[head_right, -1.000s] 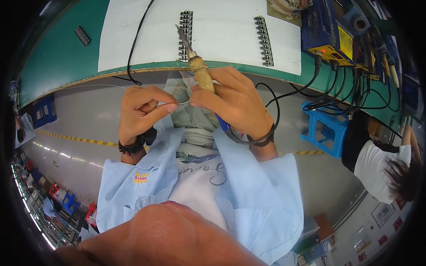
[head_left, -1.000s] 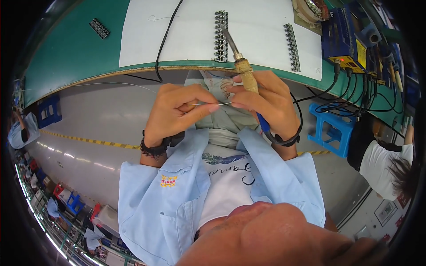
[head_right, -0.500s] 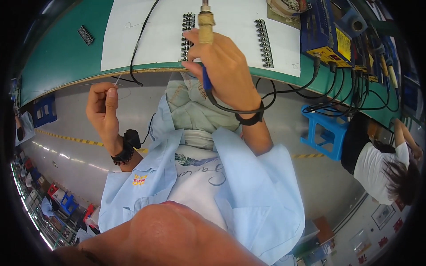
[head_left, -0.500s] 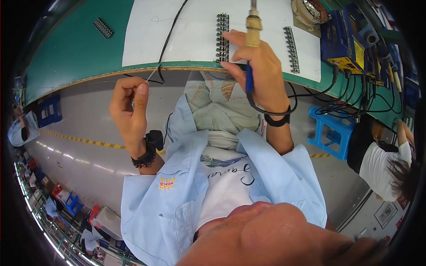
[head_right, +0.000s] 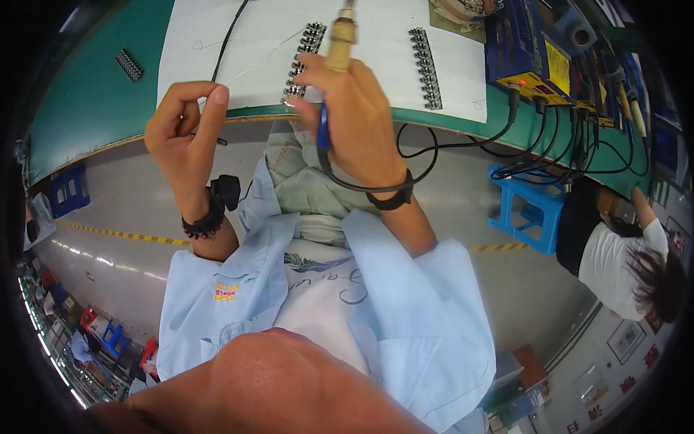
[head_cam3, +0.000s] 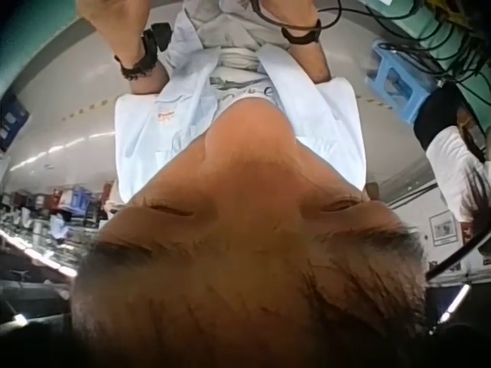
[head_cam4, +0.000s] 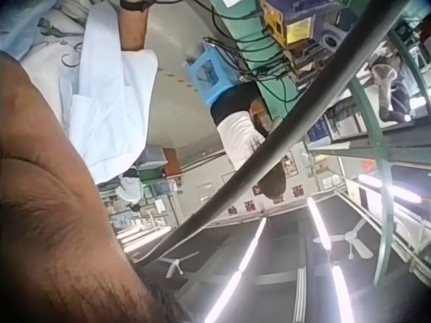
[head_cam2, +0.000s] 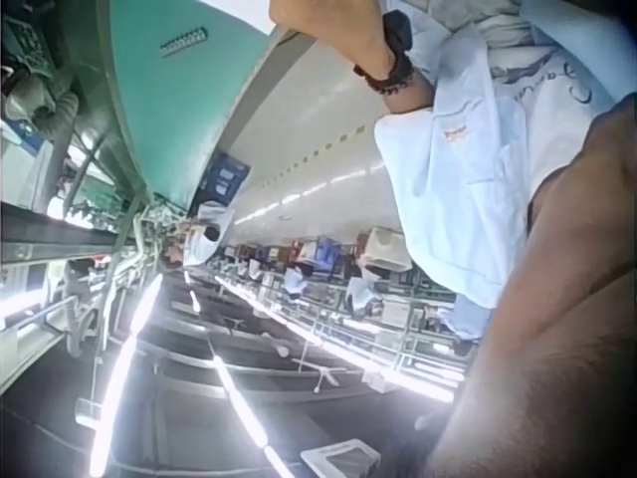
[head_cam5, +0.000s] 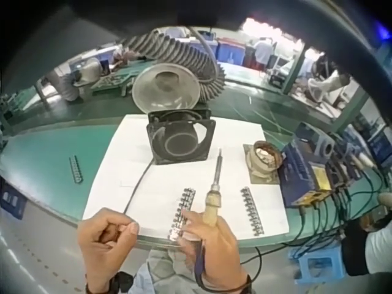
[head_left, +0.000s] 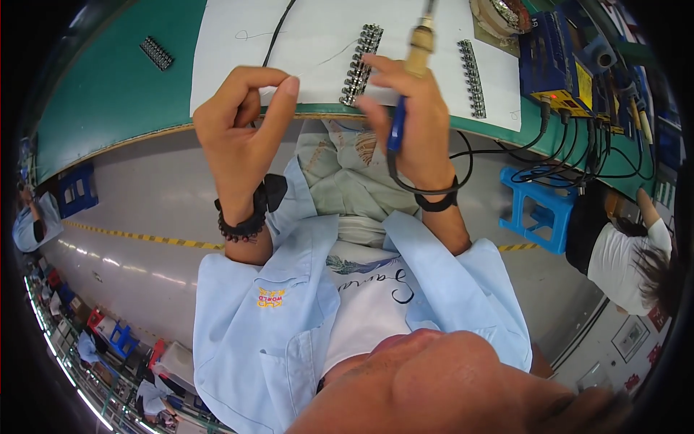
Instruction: Soldering electronic components onto a printed circuit board strip.
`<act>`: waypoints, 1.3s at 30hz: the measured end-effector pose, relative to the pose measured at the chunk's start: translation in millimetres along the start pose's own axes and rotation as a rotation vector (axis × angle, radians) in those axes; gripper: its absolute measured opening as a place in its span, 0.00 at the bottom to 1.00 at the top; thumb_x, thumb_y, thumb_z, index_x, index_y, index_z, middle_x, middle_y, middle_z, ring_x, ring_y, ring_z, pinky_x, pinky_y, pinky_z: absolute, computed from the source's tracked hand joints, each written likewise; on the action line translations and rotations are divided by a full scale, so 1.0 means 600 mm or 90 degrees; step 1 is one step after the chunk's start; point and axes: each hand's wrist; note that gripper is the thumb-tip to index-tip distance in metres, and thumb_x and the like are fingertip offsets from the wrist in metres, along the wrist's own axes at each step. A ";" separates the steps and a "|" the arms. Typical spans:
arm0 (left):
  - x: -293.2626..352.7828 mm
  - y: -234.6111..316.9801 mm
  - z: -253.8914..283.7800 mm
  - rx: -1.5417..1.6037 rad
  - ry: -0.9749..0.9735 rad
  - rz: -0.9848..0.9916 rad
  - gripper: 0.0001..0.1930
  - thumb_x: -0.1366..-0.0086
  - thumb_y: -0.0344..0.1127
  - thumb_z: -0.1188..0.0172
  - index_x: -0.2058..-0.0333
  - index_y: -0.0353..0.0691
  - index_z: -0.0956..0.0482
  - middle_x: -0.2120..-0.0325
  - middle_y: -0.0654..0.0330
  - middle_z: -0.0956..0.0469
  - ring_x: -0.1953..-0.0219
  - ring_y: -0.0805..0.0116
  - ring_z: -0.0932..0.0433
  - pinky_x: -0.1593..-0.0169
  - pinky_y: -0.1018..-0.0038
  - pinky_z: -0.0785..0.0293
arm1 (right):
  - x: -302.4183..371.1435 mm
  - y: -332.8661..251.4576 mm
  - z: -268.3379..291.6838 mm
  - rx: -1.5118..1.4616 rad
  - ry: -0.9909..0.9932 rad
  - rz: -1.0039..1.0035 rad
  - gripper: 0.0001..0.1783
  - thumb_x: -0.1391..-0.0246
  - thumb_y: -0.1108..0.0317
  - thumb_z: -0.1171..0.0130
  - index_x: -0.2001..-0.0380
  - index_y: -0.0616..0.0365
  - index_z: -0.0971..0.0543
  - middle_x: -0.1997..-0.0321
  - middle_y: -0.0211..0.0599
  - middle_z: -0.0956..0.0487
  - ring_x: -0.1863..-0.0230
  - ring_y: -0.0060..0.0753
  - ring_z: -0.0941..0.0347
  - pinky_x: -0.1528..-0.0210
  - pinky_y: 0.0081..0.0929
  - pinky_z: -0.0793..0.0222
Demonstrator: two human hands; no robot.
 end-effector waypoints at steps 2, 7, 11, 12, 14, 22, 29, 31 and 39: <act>-0.014 -0.004 -0.018 0.017 0.006 -0.026 0.04 0.43 0.27 0.33 0.72 0.38 0.20 0.87 0.75 0.47 0.82 0.85 0.54 0.77 0.79 0.59 | -0.004 0.008 0.014 -0.108 0.040 -0.065 0.09 0.38 0.75 0.44 0.55 0.60 0.28 0.49 0.50 0.19 0.56 0.39 0.25 0.55 0.32 0.28; -0.018 -0.020 -0.064 0.093 0.027 0.001 0.08 0.45 0.25 0.34 0.77 0.38 0.26 0.87 0.75 0.45 0.82 0.85 0.53 0.77 0.80 0.57 | -0.024 0.027 0.040 -0.139 0.112 -0.076 0.12 0.28 0.67 0.57 0.52 0.66 0.32 0.55 0.56 0.17 0.61 0.36 0.19 0.56 0.28 0.25; -0.011 -0.035 -0.078 0.132 0.044 -0.016 0.09 0.47 0.23 0.34 0.78 0.37 0.28 0.87 0.72 0.43 0.82 0.83 0.52 0.77 0.80 0.56 | -0.020 0.038 0.066 -0.194 0.098 -0.071 0.22 0.30 0.58 0.51 0.49 0.71 0.29 0.65 0.57 0.17 0.76 0.33 0.22 0.74 0.25 0.27; -0.007 -0.038 -0.080 0.130 0.056 -0.032 0.09 0.48 0.23 0.34 0.78 0.36 0.28 0.86 0.72 0.42 0.82 0.83 0.52 0.77 0.80 0.56 | -0.015 0.042 0.073 -0.207 0.103 -0.036 0.24 0.30 0.56 0.50 0.49 0.72 0.28 0.68 0.55 0.19 0.78 0.32 0.24 0.78 0.24 0.30; 0.002 -0.043 -0.079 0.124 0.075 -0.060 0.09 0.48 0.22 0.34 0.78 0.36 0.28 0.86 0.71 0.41 0.82 0.82 0.52 0.76 0.80 0.56 | -0.005 0.051 0.086 -0.110 0.088 0.011 0.26 0.31 0.54 0.48 0.48 0.72 0.28 0.73 0.50 0.21 0.82 0.31 0.28 0.84 0.22 0.33; 0.004 -0.042 -0.070 0.099 0.070 -0.148 0.10 0.49 0.23 0.32 0.77 0.34 0.28 0.86 0.66 0.31 0.86 0.79 0.46 0.81 0.79 0.53 | 0.009 0.048 0.083 -0.075 0.127 -0.023 0.25 0.32 0.54 0.48 0.47 0.70 0.30 0.78 0.38 0.31 0.81 0.26 0.35 0.90 0.17 0.40; -0.012 -0.041 -0.074 0.123 -0.163 -0.216 0.05 0.43 0.23 0.36 0.70 0.34 0.24 0.78 0.55 0.18 0.83 0.67 0.23 0.80 0.76 0.29 | 0.016 0.042 0.063 -0.061 0.275 -0.063 0.26 0.31 0.50 0.51 0.49 0.67 0.31 0.79 0.35 0.33 0.83 0.22 0.39 0.92 0.16 0.42; -0.021 -0.045 -0.065 0.103 -0.250 -0.268 0.05 0.38 0.24 0.40 0.67 0.32 0.28 0.76 0.48 0.16 0.81 0.69 0.20 0.78 0.77 0.25 | 0.018 0.041 0.058 -0.041 0.309 -0.080 0.27 0.31 0.49 0.52 0.49 0.67 0.32 0.80 0.34 0.34 0.84 0.21 0.40 0.92 0.15 0.43; -0.001 -0.047 -0.072 0.065 -0.072 -0.192 0.06 0.49 0.22 0.34 0.71 0.36 0.22 0.80 0.62 0.20 0.86 0.72 0.29 0.81 0.79 0.36 | 0.019 0.029 0.058 -0.125 0.357 -0.133 0.29 0.37 0.49 0.43 0.54 0.70 0.28 0.76 0.42 0.28 0.83 0.25 0.30 0.89 0.15 0.34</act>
Point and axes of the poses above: each hand's wrist, its own x-axis away from the middle knuckle, its own z-axis out of the back of the hand, y = z × x
